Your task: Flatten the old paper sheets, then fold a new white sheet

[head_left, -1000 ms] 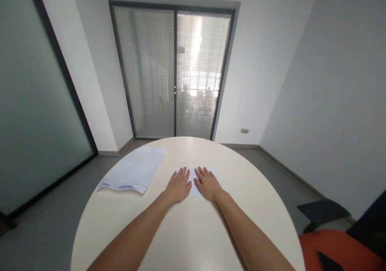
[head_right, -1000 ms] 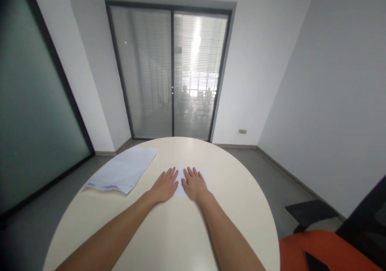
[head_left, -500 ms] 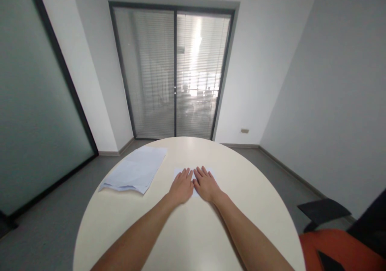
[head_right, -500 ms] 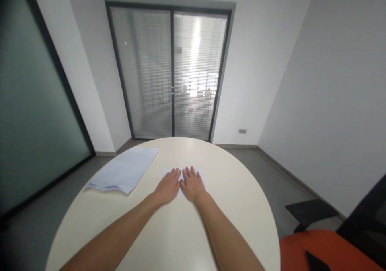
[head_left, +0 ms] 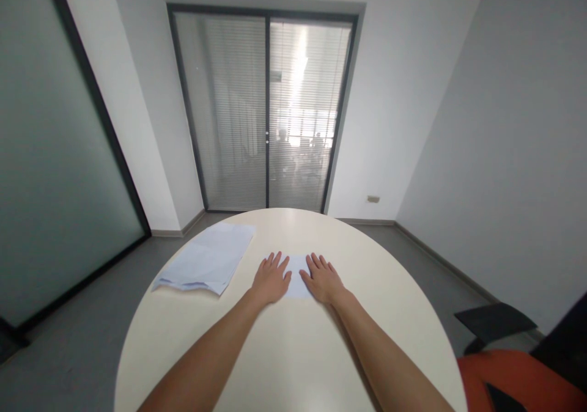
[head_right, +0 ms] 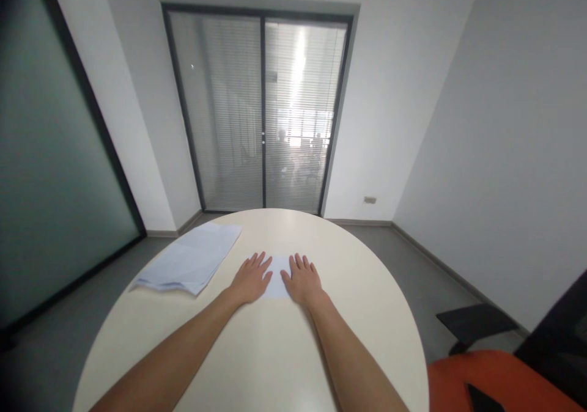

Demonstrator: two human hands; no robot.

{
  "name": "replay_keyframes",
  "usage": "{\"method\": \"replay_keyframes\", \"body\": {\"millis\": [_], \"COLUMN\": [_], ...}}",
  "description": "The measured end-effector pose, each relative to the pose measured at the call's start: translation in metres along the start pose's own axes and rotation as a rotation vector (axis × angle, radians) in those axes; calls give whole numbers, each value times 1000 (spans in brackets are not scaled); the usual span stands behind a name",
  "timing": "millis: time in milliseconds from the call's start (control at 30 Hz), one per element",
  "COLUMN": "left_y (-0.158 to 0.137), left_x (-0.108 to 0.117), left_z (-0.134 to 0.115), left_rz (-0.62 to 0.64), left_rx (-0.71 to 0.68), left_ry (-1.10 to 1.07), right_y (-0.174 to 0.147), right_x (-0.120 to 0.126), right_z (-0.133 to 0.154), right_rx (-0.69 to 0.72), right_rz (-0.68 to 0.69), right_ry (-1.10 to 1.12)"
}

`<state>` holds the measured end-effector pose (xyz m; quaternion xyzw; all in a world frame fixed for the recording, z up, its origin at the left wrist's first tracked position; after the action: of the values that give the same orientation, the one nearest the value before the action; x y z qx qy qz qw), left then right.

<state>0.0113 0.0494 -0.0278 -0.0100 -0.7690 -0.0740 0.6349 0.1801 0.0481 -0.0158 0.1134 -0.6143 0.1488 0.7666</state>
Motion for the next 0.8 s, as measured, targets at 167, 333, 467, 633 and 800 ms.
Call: {"method": "replay_keyframes", "body": {"millis": [167,333,467,633,800], "left_y": [1,-2,-3,2,1], "left_x": [-1,3,5,7,19], "left_z": [4,4,8,19,19], "left_rz": [-30,-6,19,-94,-227], "left_rx": [39,-91,-93,114,72], "left_ry": [12,-3,2,55,-9], "right_y": [-3,-4,-2,-2,-3], "right_x": [5,4,0,-3,-4], "right_z": [7,18,17,22,30], "right_rx": [11,391,356,290,223], "right_rz": [-108,-43,31,23,-26], "right_ry": [-49,50,91,85,63]}}
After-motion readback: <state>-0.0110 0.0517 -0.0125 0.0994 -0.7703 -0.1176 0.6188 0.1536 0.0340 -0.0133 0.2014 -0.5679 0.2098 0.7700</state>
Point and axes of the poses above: each hand's wrist, its own y-axis towards the middle knuckle, its own x-axis out of the back of the hand, z = x × y, the point moved 4 cm from there along y, towards the middle knuckle, and after that the axes turned 10 degrees about x, right-handed, at the moved point
